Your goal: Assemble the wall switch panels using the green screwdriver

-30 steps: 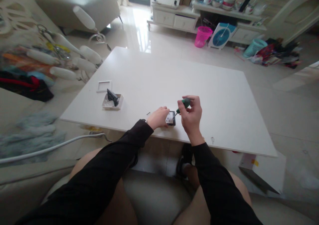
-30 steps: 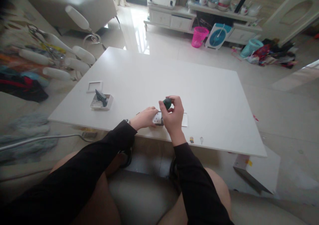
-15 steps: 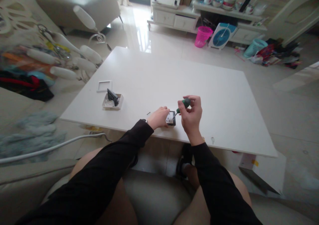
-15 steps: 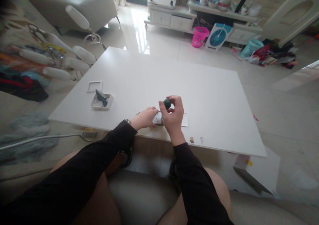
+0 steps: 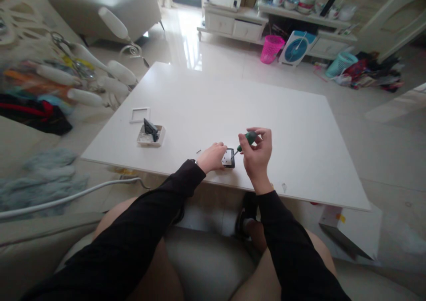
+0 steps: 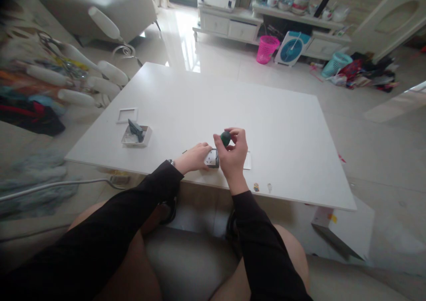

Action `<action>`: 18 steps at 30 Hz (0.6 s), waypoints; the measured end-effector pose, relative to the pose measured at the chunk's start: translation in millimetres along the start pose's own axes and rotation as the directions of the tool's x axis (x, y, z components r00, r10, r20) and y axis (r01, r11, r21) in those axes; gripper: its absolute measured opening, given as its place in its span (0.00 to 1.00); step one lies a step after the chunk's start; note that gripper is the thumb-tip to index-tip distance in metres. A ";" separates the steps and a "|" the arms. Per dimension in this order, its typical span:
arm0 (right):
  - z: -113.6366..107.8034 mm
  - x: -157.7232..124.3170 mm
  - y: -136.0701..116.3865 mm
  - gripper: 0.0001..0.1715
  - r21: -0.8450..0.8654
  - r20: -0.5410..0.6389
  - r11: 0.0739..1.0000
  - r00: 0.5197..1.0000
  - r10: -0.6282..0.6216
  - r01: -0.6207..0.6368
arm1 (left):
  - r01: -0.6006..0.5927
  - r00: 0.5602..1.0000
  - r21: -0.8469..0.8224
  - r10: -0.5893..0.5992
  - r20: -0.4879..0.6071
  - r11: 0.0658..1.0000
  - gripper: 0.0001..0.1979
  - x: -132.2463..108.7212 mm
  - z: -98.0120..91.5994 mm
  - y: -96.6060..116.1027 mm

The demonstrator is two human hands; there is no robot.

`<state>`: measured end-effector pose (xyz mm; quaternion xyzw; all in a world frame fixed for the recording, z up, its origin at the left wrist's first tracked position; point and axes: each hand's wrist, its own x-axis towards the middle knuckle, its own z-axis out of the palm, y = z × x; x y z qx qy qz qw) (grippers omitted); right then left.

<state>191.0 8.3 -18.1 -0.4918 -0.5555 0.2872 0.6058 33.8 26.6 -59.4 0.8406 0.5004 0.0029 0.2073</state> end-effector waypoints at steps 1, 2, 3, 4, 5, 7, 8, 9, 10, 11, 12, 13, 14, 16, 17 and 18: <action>0.8 0.1 0.2 0.25 0.017 -0.025 1.000 1.000 0.011 -0.011 | 0.001 1.000 0.004 -0.001 0.004 1.000 0.28 0.0 -0.1 0.1; 1.3 0.0 0.9 0.26 0.037 -0.038 0.999 0.999 0.020 -0.019 | 0.003 1.000 0.009 -0.003 0.007 1.000 0.28 0.0 -0.2 0.1; 1.4 -0.2 1.8 0.27 0.055 -0.041 0.998 0.999 0.023 -0.021 | 0.003 1.000 0.012 -0.003 0.008 1.000 0.29 0.0 -0.2 0.2; 1.1 -0.5 2.8 0.26 0.069 -0.029 0.997 0.999 0.021 -0.018 | 0.004 1.000 0.013 -0.004 0.008 1.000 0.29 0.0 -0.1 0.3; 0.5 -0.8 3.5 0.24 0.078 -0.003 0.997 1.000 0.012 -0.012 | 0.004 1.000 0.013 -0.004 0.006 1.000 0.29 0.0 0.0 0.4; -1.2 -1.3 3.7 0.20 0.083 0.065 0.997 0.998 -0.015 0.009 | 0.005 1.000 0.009 -0.005 0.003 1.000 0.29 0.0 0.1 0.6; -1.8 -1.4 3.0 0.19 0.076 0.091 0.997 0.995 -0.029 0.022 | 0.005 1.000 0.006 -0.005 0.000 1.000 0.28 0.0 0.2 0.6; -2.2 -1.4 1.9 0.18 0.060 0.103 0.998 0.994 -0.040 0.034 | 0.006 1.000 0.002 -0.006 -0.001 1.000 0.28 0.0 0.3 0.5; -2.2 -1.4 0.6 0.16 0.037 0.103 0.998 0.994 -0.047 0.044 | 0.006 1.000 -0.001 -0.006 -0.002 1.000 0.28 0.0 0.4 0.4; -1.8 -1.4 -0.6 0.15 0.013 0.089 0.999 0.995 -0.051 0.050 | 0.004 1.000 -0.006 -0.004 -0.004 1.000 0.28 0.0 0.5 0.3; -1.0 -1.3 -1.4 0.15 -0.006 0.066 0.999 0.997 -0.050 0.050 | 0.002 1.000 -0.009 -0.002 -0.006 1.000 0.28 0.1 0.7 0.1; -0.1 -1.3 -1.6 0.18 -0.015 0.040 0.999 0.998 -0.045 0.045 | 0.002 1.000 -0.011 -0.002 -0.006 1.000 0.28 0.2 1.0 -0.1; 0.9 -1.3 -1.2 0.20 -0.012 0.012 0.999 0.999 -0.037 0.037 | 0.002 1.000 -0.012 -0.002 -0.006 1.000 0.28 0.3 1.2 -0.3; 2.0 -1.4 1.3 0.25 0.013 -0.030 1.000 0.999 -0.020 0.020 | 0.003 1.000 -0.008 -0.003 -0.007 1.000 0.28 0.5 1.4 -0.4; 2.0 -1.4 2.8 0.26 0.027 -0.036 1.000 0.999 -0.014 0.015 | 0.004 1.000 -0.005 -0.004 -0.006 1.000 0.28 0.5 1.4 -0.3; 1.5 -1.4 4.2 0.25 0.039 -0.026 0.999 1.000 -0.013 0.014 | 0.006 1.000 -0.003 -0.006 -0.005 1.000 0.28 0.5 1.1 -0.1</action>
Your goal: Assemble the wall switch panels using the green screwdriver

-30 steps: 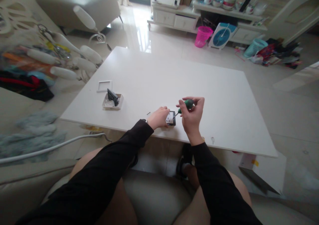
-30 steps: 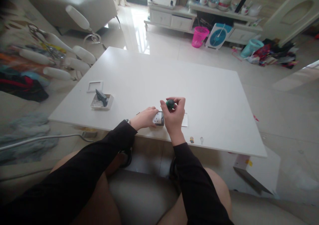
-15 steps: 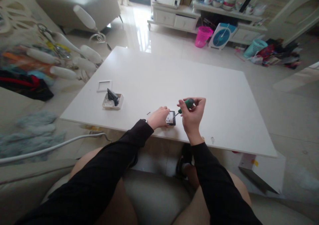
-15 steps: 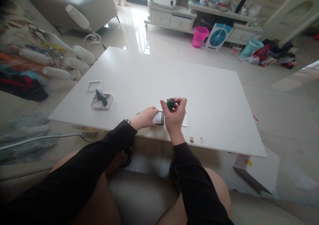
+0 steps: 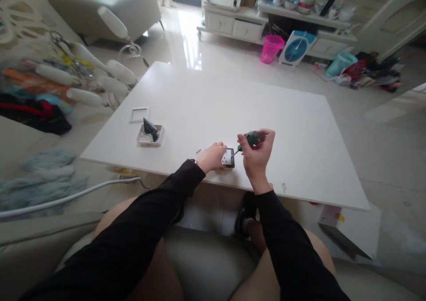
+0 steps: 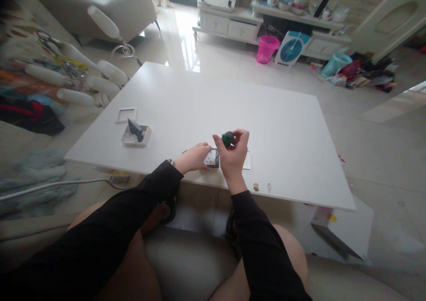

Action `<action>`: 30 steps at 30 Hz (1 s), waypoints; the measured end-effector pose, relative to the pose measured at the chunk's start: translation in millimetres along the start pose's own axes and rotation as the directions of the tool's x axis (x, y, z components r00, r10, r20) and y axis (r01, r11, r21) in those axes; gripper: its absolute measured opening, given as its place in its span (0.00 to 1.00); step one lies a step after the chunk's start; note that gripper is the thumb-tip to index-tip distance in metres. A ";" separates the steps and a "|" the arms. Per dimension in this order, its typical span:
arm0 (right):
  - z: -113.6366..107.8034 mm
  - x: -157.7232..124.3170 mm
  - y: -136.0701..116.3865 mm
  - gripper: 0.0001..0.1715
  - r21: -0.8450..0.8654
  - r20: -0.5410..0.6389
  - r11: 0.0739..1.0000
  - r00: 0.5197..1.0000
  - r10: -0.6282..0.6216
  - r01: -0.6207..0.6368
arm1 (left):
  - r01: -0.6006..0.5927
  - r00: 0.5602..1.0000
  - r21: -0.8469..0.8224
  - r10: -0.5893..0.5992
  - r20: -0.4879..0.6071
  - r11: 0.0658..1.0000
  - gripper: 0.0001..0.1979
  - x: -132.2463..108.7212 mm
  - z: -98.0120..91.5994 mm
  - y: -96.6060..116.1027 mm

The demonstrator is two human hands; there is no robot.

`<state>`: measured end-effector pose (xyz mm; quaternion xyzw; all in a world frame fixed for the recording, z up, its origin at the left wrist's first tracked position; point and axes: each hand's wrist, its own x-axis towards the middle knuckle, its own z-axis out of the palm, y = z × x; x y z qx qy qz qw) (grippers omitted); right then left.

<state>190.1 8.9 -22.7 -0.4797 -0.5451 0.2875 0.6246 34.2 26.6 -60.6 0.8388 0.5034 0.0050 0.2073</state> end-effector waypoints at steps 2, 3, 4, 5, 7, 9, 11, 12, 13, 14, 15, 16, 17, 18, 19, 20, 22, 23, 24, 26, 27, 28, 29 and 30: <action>-1.9 0.1 1.0 0.21 0.011 0.055 1.000 0.998 -0.010 0.010 | 0.000 1.000 -0.001 0.000 0.003 1.000 0.27 -0.3 -0.8 0.6; -2.8 0.1 0.5 0.19 0.011 0.087 1.000 0.996 -0.019 0.019 | 0.002 1.000 -0.002 -0.002 0.005 1.000 0.28 -0.4 -1.3 0.9; -3.4 0.1 -0.8 0.18 0.008 0.110 1.000 0.994 -0.028 0.027 | 0.003 1.000 -0.005 -0.003 0.005 1.000 0.28 -0.5 -1.6 1.1; -3.5 0.1 -2.4 0.17 -0.002 0.121 0.999 0.992 -0.032 0.033 | 0.004 1.000 -0.008 -0.004 0.005 1.000 0.28 -0.6 -1.8 1.2; -2.3 -0.2 -5.8 0.16 -0.030 0.096 0.999 0.995 -0.030 0.033 | 0.002 1.000 -0.007 -0.002 0.003 1.000 0.28 -0.6 -1.6 0.8; 0.2 -0.6 -7.1 0.21 -0.042 0.029 0.999 0.999 -0.023 0.024 | -0.003 1.000 -0.002 0.003 -0.001 1.000 0.29 -0.3 -0.5 -0.1; 2.1 -1.0 -5.6 0.27 -0.023 -0.027 1.000 1.000 -0.004 0.003 | -0.005 1.000 0.005 0.005 -0.005 1.000 0.29 0.0 0.8 -1.0; 2.4 -1.1 -4.0 0.28 -0.005 -0.035 1.000 0.999 0.008 -0.008 | -0.005 1.000 0.007 0.005 -0.005 1.000 0.29 0.0 1.3 -1.2; 2.2 -1.2 -2.4 0.27 0.014 -0.022 1.000 1.000 0.018 -0.017 | -0.004 1.000 0.007 0.004 -0.005 1.000 0.28 0.1 1.7 -1.4; 1.6 -1.2 -1.0 0.24 0.029 0.007 0.999 1.000 0.021 -0.021 | -0.003 1.000 0.007 0.003 -0.006 1.000 0.28 0.0 1.8 -1.3; 0.7 -1.1 -0.1 0.21 0.036 0.046 0.999 0.999 0.014 -0.016 | -0.002 1.000 0.005 0.002 -0.006 1.000 0.28 -0.1 1.8 -1.2; -0.3 -1.1 0.2 0.18 0.034 0.087 0.999 0.996 -0.001 -0.002 | -0.001 1.000 0.002 0.001 -0.007 1.000 0.27 -0.1 1.6 -1.0; -1.1 -1.0 -0.2 0.18 0.025 0.118 1.000 0.993 -0.017 0.015 | 0.000 1.000 -0.001 0.000 -0.005 1.000 0.27 -0.2 1.3 -0.7; -1.7 -0.9 -1.1 0.17 0.011 0.135 0.999 0.990 -0.032 0.031 | 0.002 1.000 -0.005 -0.002 -0.005 1.000 0.27 -0.3 1.0 -0.5; -1.7 -0.8 -2.3 0.16 -0.008 0.136 0.999 0.990 -0.041 0.043 | 0.004 1.000 -0.007 -0.004 -0.003 1.000 0.27 -0.3 0.7 -0.3; -1.4 -0.8 -3.5 0.15 -0.025 0.119 0.999 0.992 -0.042 0.045 | 0.006 1.000 -0.009 -0.006 0.000 1.000 0.28 -0.3 0.3 -0.1; 0.4 -1.0 -5.2 0.19 -0.037 0.062 0.999 0.998 -0.019 0.021 | 0.008 1.000 -0.010 -0.008 0.006 1.000 0.29 -0.3 -0.3 0.1; 1.3 -1.1 -5.3 0.23 -0.033 0.033 0.999 0.999 -0.002 0.003 | 0.008 1.000 -0.010 -0.008 0.009 1.000 0.29 -0.4 -0.6 0.2; 2.1 -1.3 -5.1 0.26 -0.023 0.011 1.000 1.000 0.014 -0.013 | 0.007 1.000 -0.011 -0.007 0.010 1.000 0.29 -0.6 -0.9 0.4; 2.6 -1.7 -3.9 0.27 0.009 0.002 1.000 1.000 0.029 -0.029 | 0.006 1.000 -0.013 -0.006 0.013 1.000 0.29 -1.2 -1.7 1.1; 2.2 -1.8 -3.3 0.25 0.025 0.021 0.999 0.999 0.025 -0.026 | 0.007 1.000 -0.013 -0.007 0.013 1.000 0.29 -1.6 -2.1 1.5; 1.5 -1.8 -3.1 0.22 0.035 0.051 0.999 0.999 0.016 -0.018 | 0.009 1.000 -0.014 -0.009 0.012 1.000 0.29 -2.0 -2.5 1.9; 0.6 -1.7 -3.3 0.20 0.038 0.083 0.999 0.997 0.004 -0.007 | 0.011 1.000 -0.014 -0.011 0.011 1.000 0.29 -2.3 -2.9 2.4; -0.2 -1.5 -3.9 0.18 0.032 0.109 0.999 0.994 -0.011 0.007 | 0.013 1.000 -0.015 -0.013 0.010 1.000 0.28 -2.5 -3.2 2.7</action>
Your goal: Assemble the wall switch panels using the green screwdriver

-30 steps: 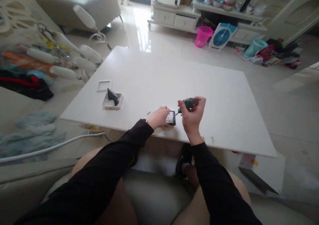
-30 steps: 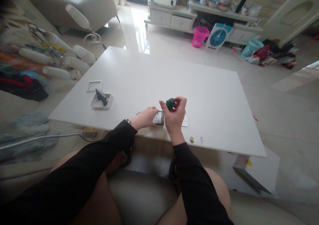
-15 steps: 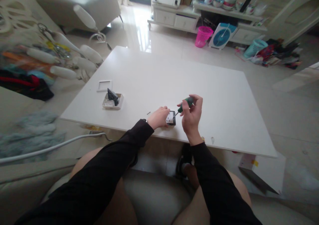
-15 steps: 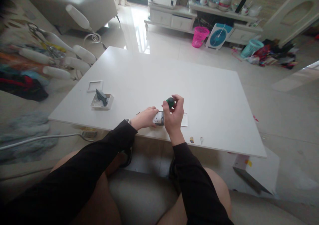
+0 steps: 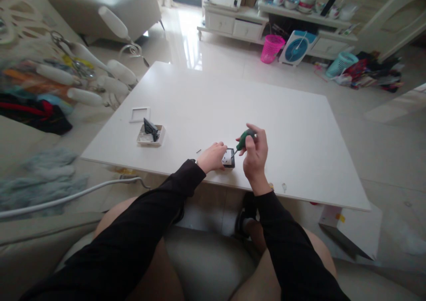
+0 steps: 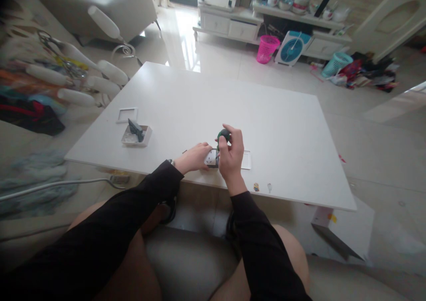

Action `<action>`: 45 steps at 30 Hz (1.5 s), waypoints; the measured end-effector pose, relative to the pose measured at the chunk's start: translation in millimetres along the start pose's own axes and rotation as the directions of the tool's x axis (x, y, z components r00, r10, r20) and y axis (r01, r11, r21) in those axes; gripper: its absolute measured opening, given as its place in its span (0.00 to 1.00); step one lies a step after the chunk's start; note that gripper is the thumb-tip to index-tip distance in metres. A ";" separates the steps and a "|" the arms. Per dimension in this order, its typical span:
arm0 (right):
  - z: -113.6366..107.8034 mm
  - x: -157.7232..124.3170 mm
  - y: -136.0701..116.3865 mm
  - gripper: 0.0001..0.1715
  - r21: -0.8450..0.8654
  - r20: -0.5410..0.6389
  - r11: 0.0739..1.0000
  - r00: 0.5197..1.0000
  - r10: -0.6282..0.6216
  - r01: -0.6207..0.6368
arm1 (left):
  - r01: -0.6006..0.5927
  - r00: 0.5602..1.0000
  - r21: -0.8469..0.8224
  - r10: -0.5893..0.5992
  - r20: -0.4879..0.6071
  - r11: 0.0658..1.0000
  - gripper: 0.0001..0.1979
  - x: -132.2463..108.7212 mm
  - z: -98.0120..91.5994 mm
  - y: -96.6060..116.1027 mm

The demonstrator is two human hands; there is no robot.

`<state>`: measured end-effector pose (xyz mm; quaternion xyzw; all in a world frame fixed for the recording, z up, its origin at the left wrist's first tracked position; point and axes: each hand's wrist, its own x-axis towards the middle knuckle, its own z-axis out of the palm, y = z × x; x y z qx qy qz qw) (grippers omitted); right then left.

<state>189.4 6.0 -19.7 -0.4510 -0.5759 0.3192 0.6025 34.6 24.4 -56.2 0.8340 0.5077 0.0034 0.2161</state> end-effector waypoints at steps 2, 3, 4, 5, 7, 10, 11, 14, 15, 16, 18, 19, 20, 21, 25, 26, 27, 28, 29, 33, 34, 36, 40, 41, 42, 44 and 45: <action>-0.9 0.4 -2.2 0.15 -0.044 0.016 0.999 1.000 -0.025 0.026 | 0.003 1.000 -0.002 -0.003 0.000 1.000 0.28 -0.2 -0.3 0.4; -0.7 0.6 -3.4 0.14 -0.069 0.000 0.997 0.999 -0.033 0.033 | 0.003 1.000 -0.003 -0.003 0.000 1.000 0.28 -0.1 -0.2 0.4; -0.1 0.8 -4.3 0.15 -0.085 -0.030 0.996 0.999 -0.035 0.032 | 0.004 1.000 -0.002 -0.004 0.001 1.000 0.28 0.1 0.0 0.3; 0.7 1.0 -4.8 0.18 -0.091 -0.061 0.996 0.998 -0.030 0.025 | 0.004 1.000 -0.001 -0.004 0.001 1.000 0.29 0.4 0.3 0.1; 2.5 1.0 -4.1 0.25 -0.072 -0.118 0.997 0.993 -0.008 0.000 | 0.001 1.000 0.004 -0.001 0.002 1.000 0.29 1.1 1.0 -0.5; 2.7 0.5 -0.6 0.25 -0.015 -0.109 1.000 0.994 0.015 -0.017 | -0.001 1.000 0.008 0.001 0.006 1.000 0.29 1.9 2.1 -1.2; 2.0 0.3 0.4 0.22 -0.003 -0.077 1.000 0.997 0.009 -0.010 | -0.001 1.000 0.009 0.001 0.006 1.000 0.28 2.1 2.4 -1.3; -0.7 -0.1 0.2 0.17 -0.010 0.017 1.000 0.999 -0.029 0.029 | 0.001 1.000 0.012 -0.002 0.003 1.000 0.28 1.9 2.5 -1.3; -1.1 0.0 -1.0 0.16 -0.029 0.024 0.999 0.999 -0.040 0.041 | 0.000 1.000 0.012 0.000 0.002 1.000 0.28 1.7 2.4 -1.2; -0.9 0.2 -2.4 0.14 -0.055 0.015 0.997 0.999 -0.046 0.047 | -0.003 1.000 0.012 0.003 -0.001 1.000 0.28 1.5 2.2 -1.2; 0.7 0.8 -5.0 0.15 -0.091 -0.046 0.995 0.998 -0.050 0.046 | -0.009 1.000 0.013 0.009 -0.006 1.000 0.28 1.1 1.9 -1.2; 1.9 1.1 -5.5 0.19 -0.100 -0.085 0.994 0.995 -0.055 0.046 | -0.009 1.000 0.014 0.009 -0.007 1.000 0.28 1.0 1.8 -1.3; 3.0 1.3 -5.4 0.22 -0.102 -0.124 0.994 0.990 -0.061 0.048 | -0.007 1.000 0.016 0.007 -0.005 1.000 0.29 1.0 1.8 -1.4; 3.8 1.5 -4.7 0.25 -0.100 -0.154 0.994 0.986 -0.067 0.052 | -0.004 1.000 0.017 0.004 -0.002 1.000 0.29 1.1 1.9 -1.5; 2.2 0.9 1.1 0.20 -0.071 -0.109 0.996 0.992 -0.063 0.055 | -0.002 1.000 0.022 0.002 0.004 1.000 0.30 1.5 2.4 -1.4; 0.9 0.6 1.9 0.17 -0.054 -0.069 0.997 0.996 -0.060 0.056 | -0.003 1.000 0.021 0.003 0.003 1.000 0.29 1.5 2.4 -1.3; -0.4 0.3 2.1 0.17 -0.037 -0.032 0.998 0.998 -0.059 0.058 | -0.002 1.000 0.020 0.002 0.001 1.000 0.29 1.4 2.3 -1.1; -1.4 0.1 1.6 0.18 -0.022 -0.006 0.998 0.998 -0.060 0.060 | -0.002 1.000 0.019 0.002 0.001 1.000 0.28 1.3 2.1 -0.8; -2.0 0.0 0.5 0.19 -0.017 0.007 0.998 0.998 -0.063 0.063 | -0.001 1.000 0.018 0.001 0.001 1.000 0.28 1.1 1.7 -0.5; 0.6 0.7 -5.0 0.14 -0.067 -0.061 0.997 0.997 -0.049 0.045 | 0.000 1.000 0.014 0.000 0.001 1.000 0.28 0.6 0.5 0.1; 1.9 0.9 -5.4 0.17 -0.078 -0.094 0.996 0.995 -0.042 0.035 | 0.000 1.000 0.014 0.000 0.000 1.000 0.28 0.7 0.6 0.0; 3.8 1.0 -4.1 0.23 -0.067 -0.153 0.998 0.988 -0.028 0.018 | -0.001 1.000 0.016 0.001 -0.002 1.000 0.29 1.0 1.1 -0.3; 1.8 0.5 1.6 0.21 -0.018 -0.115 1.000 0.993 -0.008 0.006 | -0.001 1.000 0.011 0.001 -0.003 1.000 0.28 1.1 2.1 -0.6; 0.4 0.5 1.6 0.19 -0.015 -0.078 1.000 0.997 -0.014 0.013 | -0.001 1.000 0.008 0.001 -0.003 1.000 0.28 0.9 2.0 -0.4; -0.8 0.5 0.8 0.18 -0.015 -0.044 1.000 0.999 -0.024 0.023 | 0.000 1.000 0.005 0.000 -0.003 1.000 0.28 0.6 1.8 -0.1; -2.2 0.8 -3.1 0.17 -0.031 -0.013 0.998 0.999 -0.046 0.046 | 0.003 1.000 0.003 -0.003 -0.004 1.000 0.28 0.1 1.1 0.5; -2.1 1.1 -5.5 0.15 -0.051 -0.020 0.997 0.998 -0.052 0.051 | 0.004 1.000 0.005 -0.004 -0.004 1.000 0.28 0.0 0.8 0.7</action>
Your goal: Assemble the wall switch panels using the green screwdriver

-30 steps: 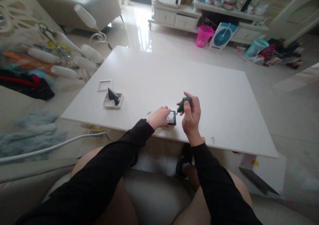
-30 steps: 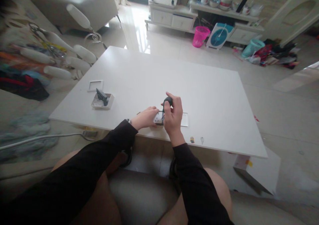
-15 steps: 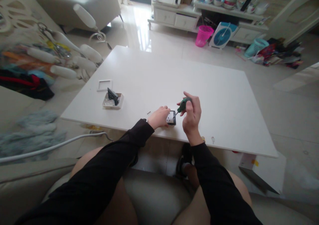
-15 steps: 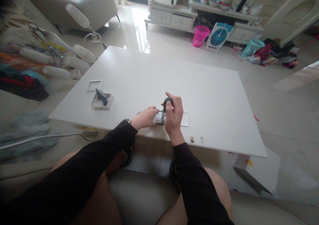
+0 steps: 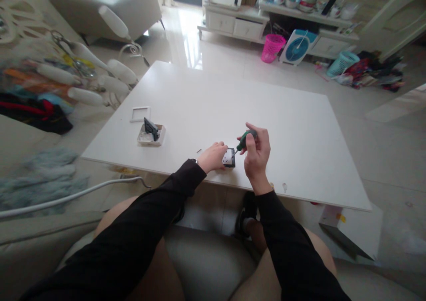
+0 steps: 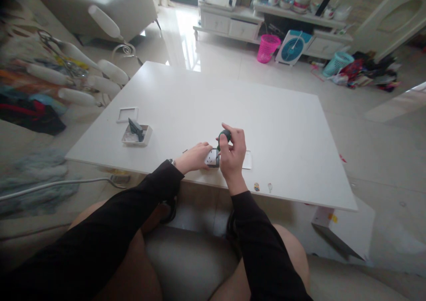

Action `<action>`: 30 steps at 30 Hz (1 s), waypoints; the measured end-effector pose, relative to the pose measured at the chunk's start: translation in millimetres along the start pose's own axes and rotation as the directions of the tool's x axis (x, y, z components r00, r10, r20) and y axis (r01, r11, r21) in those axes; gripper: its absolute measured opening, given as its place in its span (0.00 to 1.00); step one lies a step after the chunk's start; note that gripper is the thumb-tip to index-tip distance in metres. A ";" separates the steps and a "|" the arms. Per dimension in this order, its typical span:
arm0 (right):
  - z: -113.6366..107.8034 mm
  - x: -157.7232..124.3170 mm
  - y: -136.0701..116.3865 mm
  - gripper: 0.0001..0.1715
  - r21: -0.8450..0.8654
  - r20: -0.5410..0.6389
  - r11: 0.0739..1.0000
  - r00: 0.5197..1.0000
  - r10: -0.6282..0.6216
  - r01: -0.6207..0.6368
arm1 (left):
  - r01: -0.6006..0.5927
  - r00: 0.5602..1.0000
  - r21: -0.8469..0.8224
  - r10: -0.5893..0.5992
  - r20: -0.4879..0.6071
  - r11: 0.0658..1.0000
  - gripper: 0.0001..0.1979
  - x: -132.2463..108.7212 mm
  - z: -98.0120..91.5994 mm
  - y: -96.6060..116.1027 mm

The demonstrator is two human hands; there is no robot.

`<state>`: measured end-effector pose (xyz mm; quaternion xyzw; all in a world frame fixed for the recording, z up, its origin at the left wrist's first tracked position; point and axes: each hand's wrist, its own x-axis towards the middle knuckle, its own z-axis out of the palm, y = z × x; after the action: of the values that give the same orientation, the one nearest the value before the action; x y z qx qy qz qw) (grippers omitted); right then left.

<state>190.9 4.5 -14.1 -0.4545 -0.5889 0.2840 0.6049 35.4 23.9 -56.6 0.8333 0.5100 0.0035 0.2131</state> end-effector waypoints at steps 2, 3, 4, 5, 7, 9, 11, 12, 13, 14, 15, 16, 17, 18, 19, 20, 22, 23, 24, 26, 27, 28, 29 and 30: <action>1.3 0.6 -3.5 0.13 -0.034 -0.047 0.999 0.999 0.009 -0.011 | 0.001 1.000 0.007 -0.001 -0.001 1.000 0.28 0.0 -0.3 0.2; 2.4 0.7 -4.0 0.16 -0.037 -0.076 0.999 0.997 0.023 -0.026 | 0.001 1.000 0.011 -0.001 0.000 1.000 0.29 0.2 -0.2 0.1; 3.5 0.6 -3.6 0.20 -0.027 -0.103 0.999 0.994 0.041 -0.044 | 0.001 1.000 0.015 -0.001 0.001 1.000 0.29 0.4 0.1 -0.1; 4.3 0.4 -2.2 0.23 -0.009 -0.122 0.998 0.991 0.061 -0.062 | 0.000 1.000 0.019 0.000 0.003 1.000 0.30 0.7 0.4 -0.4; 4.7 -0.2 2.0 0.24 0.028 -0.119 0.996 0.989 0.086 -0.083 | -0.003 1.000 0.024 0.003 0.005 1.000 0.30 1.0 1.3 -1.1; 3.4 -0.7 5.3 0.21 0.048 -0.068 0.997 0.995 0.067 -0.064 | -0.008 1.000 0.024 0.008 -0.002 1.000 0.29 1.2 2.0 -1.5; 1.4 -0.7 5.2 0.18 0.050 -0.006 0.998 0.999 0.032 -0.032 | -0.013 1.000 0.021 0.013 -0.010 1.000 0.28 1.2 2.4 -1.7; 0.7 -0.4 3.8 0.17 0.043 0.011 0.999 1.000 0.018 -0.019 | -0.013 1.000 0.020 0.013 -0.012 1.000 0.28 1.2 2.5 -1.7; 0.4 -0.1 1.7 0.15 0.025 0.015 1.000 1.000 0.009 -0.010 | -0.012 1.000 0.019 0.013 -0.011 1.000 0.28 1.3 2.7 -1.9; 0.6 0.3 -0.5 0.14 -0.002 0.007 1.000 1.000 0.006 -0.006 | -0.012 1.000 0.019 0.012 -0.010 1.000 0.29 1.5 3.0 -2.1; 1.1 0.7 -2.7 0.13 -0.029 -0.015 1.000 1.000 0.007 -0.007 | -0.012 1.000 0.019 0.012 -0.010 1.000 0.29 1.7 3.4 -2.4; 2.0 0.9 -4.2 0.16 -0.049 -0.045 0.999 0.999 0.013 -0.015 | -0.014 1.000 0.017 0.014 -0.012 1.000 0.29 1.9 3.9 -2.8; 3.0 0.9 -5.0 0.19 -0.059 -0.074 0.998 0.997 0.024 -0.028 | -0.017 1.000 0.015 0.017 -0.015 1.000 0.29 2.1 4.3 -3.3; 4.0 0.8 -4.8 0.23 -0.056 -0.096 0.997 0.995 0.040 -0.045 | -0.021 1.000 0.013 0.021 -0.018 1.000 0.29 2.2 4.7 -3.6; 4.6 0.5 -3.9 0.25 -0.045 -0.107 0.997 0.993 0.058 -0.063 | -0.024 1.000 0.013 0.024 -0.019 1.000 0.28 2.3 5.0 -3.9; 4.8 0.1 -2.4 0.25 -0.029 -0.105 0.997 0.992 0.072 -0.076 | -0.025 0.999 0.012 0.025 -0.020 1.000 0.28 2.2 5.0 -4.0; 3.8 -0.7 0.7 0.20 -0.002 -0.063 0.998 0.996 0.069 -0.070 | -0.023 1.000 0.012 0.024 -0.017 1.000 0.27 1.9 4.5 -3.7; 2.8 -0.9 1.5 0.17 0.008 -0.035 0.999 0.998 0.052 -0.052 | -0.022 1.000 0.012 0.022 -0.016 1.000 0.27 1.6 4.1 -3.3; 1.7 -1.0 1.7 0.15 0.016 -0.012 0.999 0.999 0.030 -0.030 | -0.022 1.000 0.010 0.022 -0.014 1.000 0.26 1.4 3.5 -2.9; 0.0 -0.5 -0.1 0.15 0.017 0.014 1.000 1.000 -0.008 0.008 | -0.020 1.000 0.007 0.020 -0.011 1.000 0.26 1.0 2.5 -2.2; -0.1 0.0 -1.7 0.14 0.004 0.013 1.000 1.000 -0.017 0.017 | -0.018 1.000 0.006 0.018 -0.009 1.000 0.27 0.9 2.3 -2.0; 0.2 0.4 -3.5 0.13 -0.016 -0.001 1.000 1.000 -0.017 0.017 | -0.016 1.000 0.006 0.016 -0.008 1.000 0.27 0.9 2.2 -2.1; 1.0 0.8 -4.9 0.14 -0.036 -0.024 0.999 1.000 -0.009 0.009 | -0.015 1.000 0.008 0.015 -0.006 1.000 0.28 1.0 2.3 -2.2; 2.1 1.0 -5.8 0.17 -0.051 -0.051 0.999 0.999 0.004 -0.006 | -0.014 1.000 0.010 0.014 -0.006 1.000 0.29 1.2 2.5 -2.5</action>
<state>187.9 3.4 -8.7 -0.4785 -0.5791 0.2587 0.6073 34.4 25.0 -60.1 0.8379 0.5048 0.0051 0.2076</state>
